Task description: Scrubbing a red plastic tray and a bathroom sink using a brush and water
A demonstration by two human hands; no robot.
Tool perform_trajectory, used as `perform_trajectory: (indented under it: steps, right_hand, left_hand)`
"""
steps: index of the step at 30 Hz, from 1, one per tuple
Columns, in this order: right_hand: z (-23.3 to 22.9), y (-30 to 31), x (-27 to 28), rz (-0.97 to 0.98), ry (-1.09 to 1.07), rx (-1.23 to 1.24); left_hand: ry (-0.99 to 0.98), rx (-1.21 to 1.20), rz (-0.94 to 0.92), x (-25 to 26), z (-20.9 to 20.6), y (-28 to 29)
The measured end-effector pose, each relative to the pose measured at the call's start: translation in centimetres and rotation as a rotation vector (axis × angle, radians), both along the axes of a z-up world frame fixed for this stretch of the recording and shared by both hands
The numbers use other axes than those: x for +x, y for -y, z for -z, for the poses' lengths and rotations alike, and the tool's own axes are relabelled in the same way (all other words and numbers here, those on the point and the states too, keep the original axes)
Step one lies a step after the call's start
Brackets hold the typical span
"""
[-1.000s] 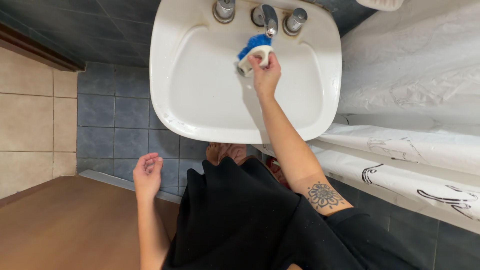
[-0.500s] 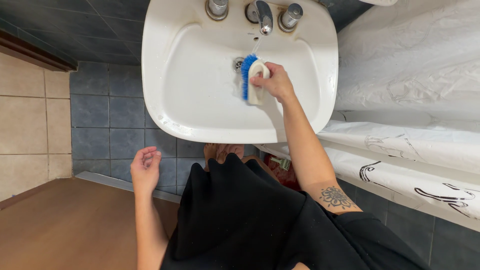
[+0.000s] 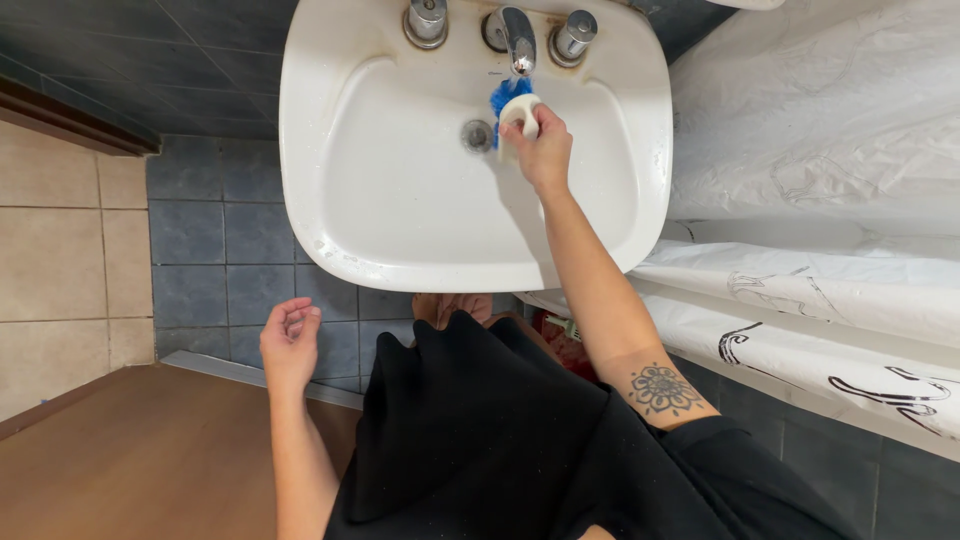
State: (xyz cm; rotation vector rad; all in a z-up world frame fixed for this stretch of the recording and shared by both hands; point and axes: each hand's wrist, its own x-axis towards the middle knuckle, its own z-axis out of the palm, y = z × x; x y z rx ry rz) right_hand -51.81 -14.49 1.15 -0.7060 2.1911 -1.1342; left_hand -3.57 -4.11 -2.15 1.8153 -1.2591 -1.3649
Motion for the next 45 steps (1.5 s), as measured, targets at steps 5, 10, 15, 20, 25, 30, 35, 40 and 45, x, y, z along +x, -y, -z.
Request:
perform_trajectory:
  steps: [5,10,15,20,25,30,35,40,45]
  right_hand:
    - [-0.6,0.1,0.3,-0.057,-0.042,0.001]
    - [-0.8,-1.2,-0.3,-0.109,0.093,-0.028]
    - [-0.5,-1.5,-0.7,-0.073,0.150,-0.102]
    - [-0.9,0.2,0.3,-0.098,-0.162,-0.018]
    - [-1.4,0.3,1.0,-0.179,-0.052,-0.106]
    - [-5.2,-2.5,1.5,-0.173,0.019,0.109]
    - [-9.6,-7.8,0.4,-0.046,-0.379,-0.226]
    - [-11.1,-12.5,2.5,0.046,-0.559,-0.462]
    - [-7.4,-11.9,2.7,-0.011,-0.329,-0.233]
  left_hand:
    - [-0.086,-0.098,-0.079,-0.7,-2.4,1.1]
    - [-0.136,-0.338,0.033,-6.5,-10.0,6.7]
    - [-0.200,-0.774,0.354,-20.5,-18.8,15.7]
    - [0.173,-0.888,0.861,-38.7,-22.2,22.1]
    - [0.839,-0.718,1.163,-51.5,-18.2,25.2]
    - [1.146,-0.719,1.282,-56.4,-13.3,26.2]
    - [1.197,-0.766,1.295,-59.1,-6.8,28.2]
    - [1.076,-0.672,1.352,-58.5,-7.9,29.2]
    - [0.967,-0.565,1.390,-59.0,-8.0,30.0]
